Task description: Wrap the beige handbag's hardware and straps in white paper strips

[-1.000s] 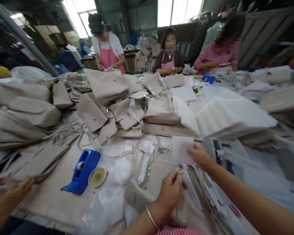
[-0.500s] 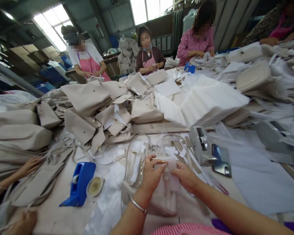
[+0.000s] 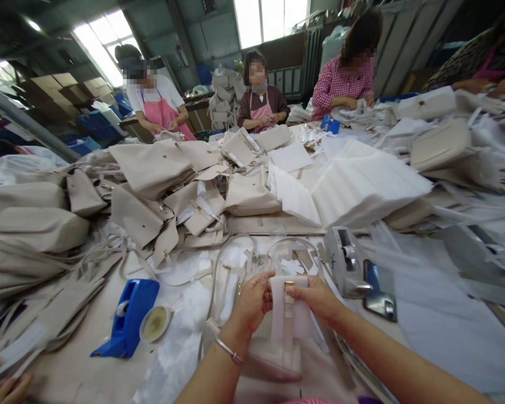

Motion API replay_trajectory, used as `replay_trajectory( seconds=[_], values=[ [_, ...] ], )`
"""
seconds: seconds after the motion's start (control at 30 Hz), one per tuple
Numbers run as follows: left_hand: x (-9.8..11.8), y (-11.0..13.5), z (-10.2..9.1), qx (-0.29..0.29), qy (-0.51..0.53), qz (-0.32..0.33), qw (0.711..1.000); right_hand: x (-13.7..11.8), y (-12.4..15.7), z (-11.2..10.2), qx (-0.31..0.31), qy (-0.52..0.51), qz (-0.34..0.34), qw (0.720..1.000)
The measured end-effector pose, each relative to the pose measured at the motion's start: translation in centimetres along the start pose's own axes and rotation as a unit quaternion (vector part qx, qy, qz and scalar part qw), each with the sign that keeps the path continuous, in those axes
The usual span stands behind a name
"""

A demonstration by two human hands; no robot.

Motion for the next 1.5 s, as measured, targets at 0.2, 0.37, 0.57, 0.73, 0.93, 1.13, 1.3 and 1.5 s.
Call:
replay_trajectory(
  seconds=[0.2,0.37,0.57,0.73,0.93,1.13,1.3,1.5],
  values=[
    [-1.0,1.9,3.6,-0.156,0.05,-0.007,0.986,0.8,0.1,-1.7,0.045,0.028,-0.001,0.999],
    [0.7,2.2,4.0,-0.127,-0.114,0.085,0.982,-2.6,1.0,-1.3,0.14,0.27,-0.097,0.948],
    [-0.6,0.8,3.3,-0.031,-0.124,0.1,0.987,-3.4,1.3,-0.7,0.188,0.365,-0.107,0.905],
    [-2.2,0.4,3.7,-0.065,-0.068,0.044,0.995,-2.9,0.9,-1.1,0.148,0.38,-0.07,0.91],
    [-2.2,0.9,4.9,-0.15,0.021,-0.008,0.988,-3.3,1.2,0.0,0.138,0.378,-0.15,0.903],
    [-2.3,0.8,3.9,-0.069,-0.011,0.032,0.997,-3.3,1.0,-0.5,0.052,0.352,-0.147,0.923],
    [-2.7,1.0,3.3,-0.063,-0.053,0.033,0.996,-6.4,1.9,1.5,-0.188,0.452,-0.189,0.851],
    [-2.1,1.4,3.9,-0.084,-0.133,0.051,0.986,-8.1,1.6,4.8,-0.283,0.621,-0.29,0.671]
  ],
)
Point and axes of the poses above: each hand's wrist, its own y-axis away from the middle knuckle, its own z-axis out of the palm, x = y × z, the point moved 8 cm from there along -y, towards the middle knuckle, and after that the axes turned 7 degrees about -y, right-handed, at the moved point
